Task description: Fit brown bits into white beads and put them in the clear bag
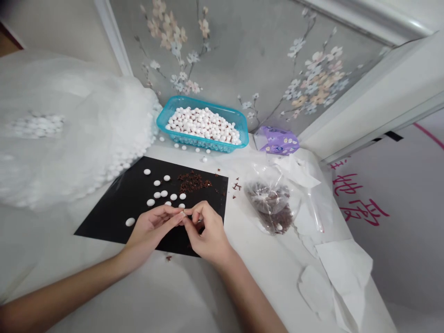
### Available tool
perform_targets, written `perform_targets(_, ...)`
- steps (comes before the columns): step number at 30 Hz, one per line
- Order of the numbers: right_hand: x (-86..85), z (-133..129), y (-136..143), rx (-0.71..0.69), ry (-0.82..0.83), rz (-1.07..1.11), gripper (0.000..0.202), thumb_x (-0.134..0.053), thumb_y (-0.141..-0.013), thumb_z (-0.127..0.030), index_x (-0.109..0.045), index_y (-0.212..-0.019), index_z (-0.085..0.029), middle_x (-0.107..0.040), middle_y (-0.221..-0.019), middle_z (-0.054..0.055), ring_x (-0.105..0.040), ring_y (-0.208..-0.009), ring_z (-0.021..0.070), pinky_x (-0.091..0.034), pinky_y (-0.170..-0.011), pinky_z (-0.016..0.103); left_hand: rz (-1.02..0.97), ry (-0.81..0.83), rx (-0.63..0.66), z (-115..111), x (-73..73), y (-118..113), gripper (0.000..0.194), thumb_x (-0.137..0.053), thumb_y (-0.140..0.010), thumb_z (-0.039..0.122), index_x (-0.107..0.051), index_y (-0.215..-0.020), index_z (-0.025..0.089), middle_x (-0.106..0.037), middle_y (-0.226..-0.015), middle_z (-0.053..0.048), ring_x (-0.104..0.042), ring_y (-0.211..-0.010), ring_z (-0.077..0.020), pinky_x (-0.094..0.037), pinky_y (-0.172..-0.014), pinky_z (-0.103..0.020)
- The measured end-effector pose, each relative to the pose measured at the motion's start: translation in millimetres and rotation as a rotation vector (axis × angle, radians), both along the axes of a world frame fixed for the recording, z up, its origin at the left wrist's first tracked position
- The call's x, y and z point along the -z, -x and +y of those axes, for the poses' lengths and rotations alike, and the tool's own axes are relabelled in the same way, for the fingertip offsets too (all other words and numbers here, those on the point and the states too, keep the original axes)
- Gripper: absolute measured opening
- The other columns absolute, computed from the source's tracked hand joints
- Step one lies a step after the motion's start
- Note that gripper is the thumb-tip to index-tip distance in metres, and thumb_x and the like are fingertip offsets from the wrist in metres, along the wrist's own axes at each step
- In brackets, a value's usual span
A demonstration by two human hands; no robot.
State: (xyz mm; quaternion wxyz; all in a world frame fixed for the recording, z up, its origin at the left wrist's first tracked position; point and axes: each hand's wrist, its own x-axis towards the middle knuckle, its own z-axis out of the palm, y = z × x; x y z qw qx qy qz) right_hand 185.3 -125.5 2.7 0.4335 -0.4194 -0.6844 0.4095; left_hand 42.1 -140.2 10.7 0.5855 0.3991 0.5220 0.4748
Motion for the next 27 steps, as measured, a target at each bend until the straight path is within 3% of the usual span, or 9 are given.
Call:
perform_targets(3, -0.9, 0.2, -0.6, -0.002, 0.008, 0.001, 0.022, -0.054, -0.08, -0.017, -0.035, -0.071, -0.021, -0.059, -0.083, 0.003, -0.061, -0.069, 0.0117, -0.045, -0.049, 0.019, -0.008, 0.01, -0.002, 0.5, -0.4, -0.5, 0.015, -0.066, -0.072, 0.031, -0.066, -0.076, 0.017, -0.066, -0.077, -0.001, -0.061, -0.079, -0.0143, -0.049, -0.075, -0.024)
perform_targets(6, -1.7, 0.7, -1.4, -0.004, 0.013, 0.011, 0.014, -0.053, -0.08, -0.016, -0.042, -0.087, -0.022, -0.06, -0.092, 0.003, -0.049, -0.048, 0.0044, -0.042, -0.044, 0.018, -0.011, 0.022, -0.03, 1.0, -1.3, -1.8, 0.016, -0.067, -0.071, 0.031, -0.065, -0.076, 0.017, -0.066, -0.077, -0.001, -0.062, -0.078, -0.0142, -0.049, -0.075, -0.025)
perform_targets(10, -4.9, 2.9, -4.2, 0.015, -0.031, -0.043, 0.034, -0.054, -0.079, -0.015, -0.046, -0.111, -0.024, -0.056, -0.101, 0.004, -0.045, -0.047, 0.0025, -0.043, -0.043, 0.018, -0.042, 0.02, -0.051, 1.6, -2.8, -3.3, 0.016, -0.069, -0.07, 0.031, -0.065, -0.077, 0.017, -0.067, -0.078, -0.001, -0.064, -0.075, -0.0144, -0.051, -0.075, -0.026)
perform_targets(16, -4.6, 4.5, -3.6, 0.01, -0.153, -0.081, 0.014, -0.054, -0.081, -0.015, -0.059, -0.093, -0.022, -0.056, -0.099, 0.003, -0.043, -0.047, 0.0025, -0.045, -0.047, 0.02, -0.041, -0.001, -0.047, 1.3, -1.2, -1.9, 0.014, -0.067, -0.072, 0.03, -0.066, -0.078, 0.017, -0.067, -0.078, 0.0, -0.063, -0.075, -0.0133, -0.052, -0.073, -0.024)
perform_targets(22, 2.5, 3.1, 0.8, 0.012, -0.132, -0.095, 0.013, -0.051, -0.083, -0.017, -0.058, -0.094, -0.021, -0.056, -0.097, 0.005, -0.039, -0.047, 0.0042, -0.043, -0.046, 0.022, -0.03, -0.01, -0.047, 0.8, 2.4, 0.4, 0.014, -0.066, -0.073, 0.03, -0.065, -0.078, 0.017, -0.066, -0.078, 0.0, -0.063, -0.076, -0.0132, -0.051, -0.074, -0.024)
perform_targets(27, -3.3, 3.7, -4.5, -0.027, -0.15, -0.104, 0.015, -0.053, -0.081, -0.017, -0.054, -0.095, -0.022, -0.052, -0.099, 0.004, -0.041, -0.047, 0.0033, -0.044, -0.046, 0.021, 0.005, -0.009, 0.016, 2.1, -3.3, 1.0, 0.017, -0.065, -0.073, 0.034, -0.062, -0.077, 0.017, -0.062, -0.071, 0.001, -0.06, -0.067, -0.0112, -0.049, -0.066, -0.022)
